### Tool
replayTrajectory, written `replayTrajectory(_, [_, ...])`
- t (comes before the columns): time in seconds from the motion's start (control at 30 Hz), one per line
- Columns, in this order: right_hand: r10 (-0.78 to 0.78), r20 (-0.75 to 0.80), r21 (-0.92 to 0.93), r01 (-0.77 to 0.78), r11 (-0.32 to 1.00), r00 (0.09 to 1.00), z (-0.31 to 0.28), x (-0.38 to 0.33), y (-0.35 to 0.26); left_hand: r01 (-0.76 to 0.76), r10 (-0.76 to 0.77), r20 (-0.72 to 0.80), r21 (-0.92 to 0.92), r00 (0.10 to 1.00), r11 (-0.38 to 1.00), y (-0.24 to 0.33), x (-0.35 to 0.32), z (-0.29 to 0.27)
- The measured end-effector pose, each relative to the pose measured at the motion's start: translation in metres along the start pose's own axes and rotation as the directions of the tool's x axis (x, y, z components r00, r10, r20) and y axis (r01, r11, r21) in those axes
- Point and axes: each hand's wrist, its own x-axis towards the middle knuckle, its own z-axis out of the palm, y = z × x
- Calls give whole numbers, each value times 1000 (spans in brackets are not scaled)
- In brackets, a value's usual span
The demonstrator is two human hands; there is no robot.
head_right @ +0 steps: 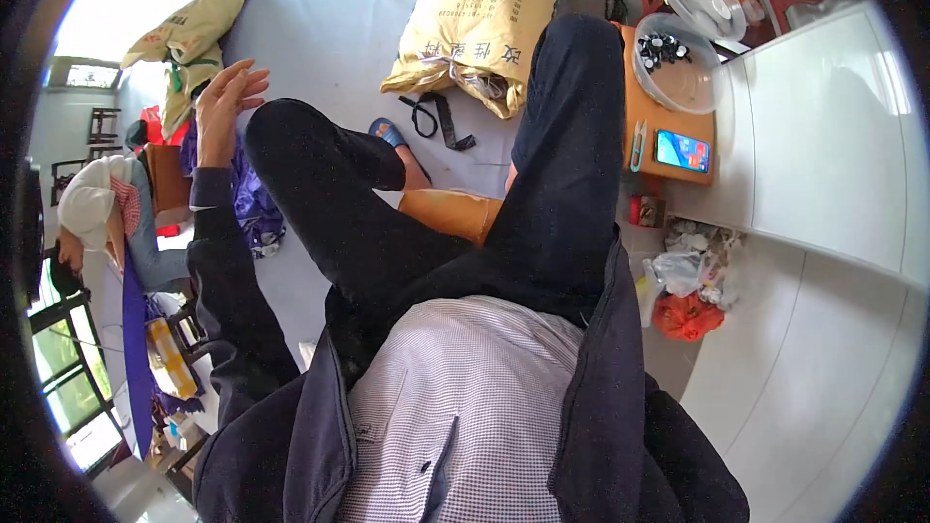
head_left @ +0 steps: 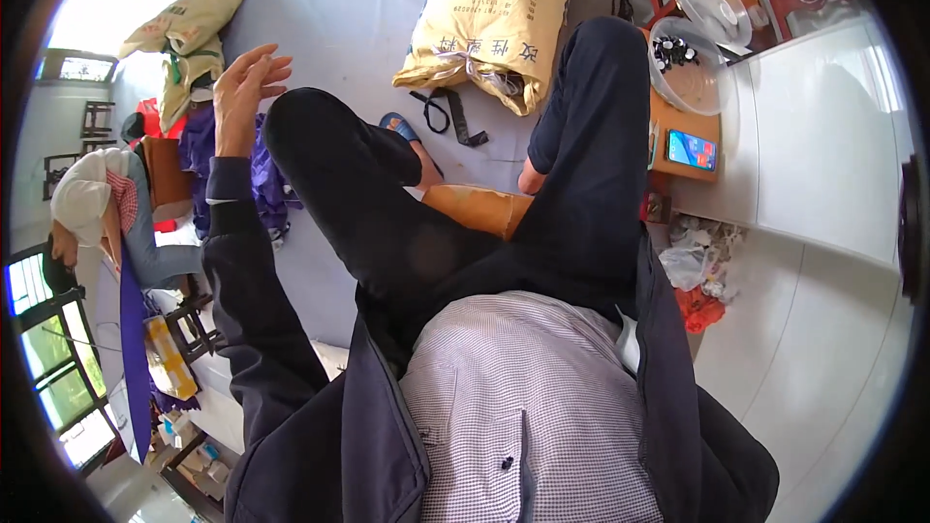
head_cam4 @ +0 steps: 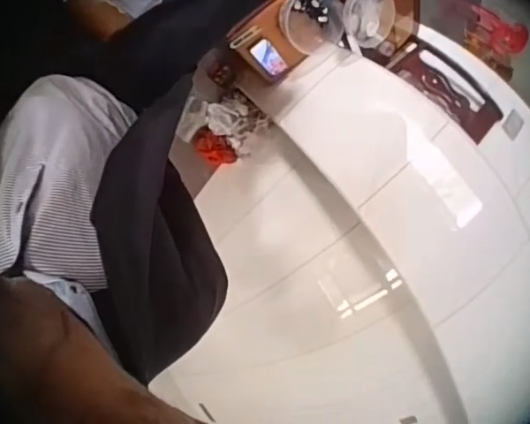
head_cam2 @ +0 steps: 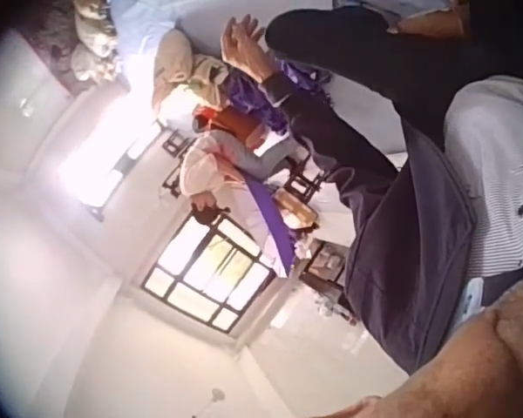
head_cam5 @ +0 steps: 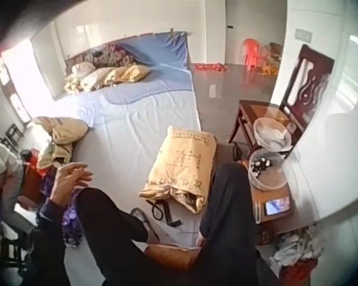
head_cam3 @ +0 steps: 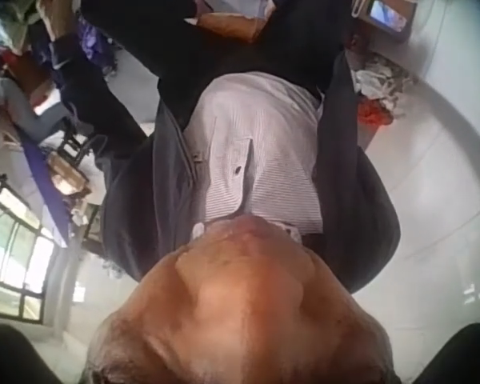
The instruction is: Packing and organizing clothing items and fabric into various bags.
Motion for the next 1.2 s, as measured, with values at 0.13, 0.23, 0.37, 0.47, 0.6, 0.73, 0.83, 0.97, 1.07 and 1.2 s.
replayTrajectory(0.13, [-33, -79, 43, 37, 998, 996, 7, 0, 2, 20, -19, 83, -12, 996, 1000, 18, -11, 36])
replayTrajectory(0.23, [-63, -110, 47, 69, 997, 992, -3, 1, 12, 37, -35, 142, -11, 989, 999, 22, -17, 67])
replayTrajectory(0.37, [-122, -121, 20, 125, 992, 985, -30, 13, 42, 35, -44, 248, 39, 968, 999, 17, -19, 93])
replayTrajectory(0.47, [-156, -127, 0, 157, 988, 980, -45, 26, 67, 37, -50, 252, 57, 967, 998, 8, -15, 105])
replayTrajectory(0.6, [-191, -151, -13, 191, 981, 970, -64, 52, 90, 30, -51, 258, 83, 965, 996, 1, -13, 115])
replayTrajectory(0.73, [-235, -192, -12, 237, 971, 953, -76, 91, 99, 9, -40, 275, 113, 961, 994, -8, -9, 123])
replayTrajectory(0.83, [-254, -236, -1, 261, 965, 938, -77, 117, 95, 27, -49, 290, 78, 956, 997, -12, -3, 127])
replayTrajectory(0.97, [-233, -320, -8, 243, 970, 918, -92, 126, 94, 13, -34, 296, 72, 954, 997, -11, 13, 136])
replayTrajectory(1.07, [-231, -360, 19, 255, 967, 904, -105, 153, 25, 12, -39, 290, 96, 956, 995, -17, 19, 130])
replayTrajectory(1.2, [-87, -417, -495, -145, 857, 905, -312, 162, -151, 11, -39, 259, 109, 965, 994, -20, 29, 119])
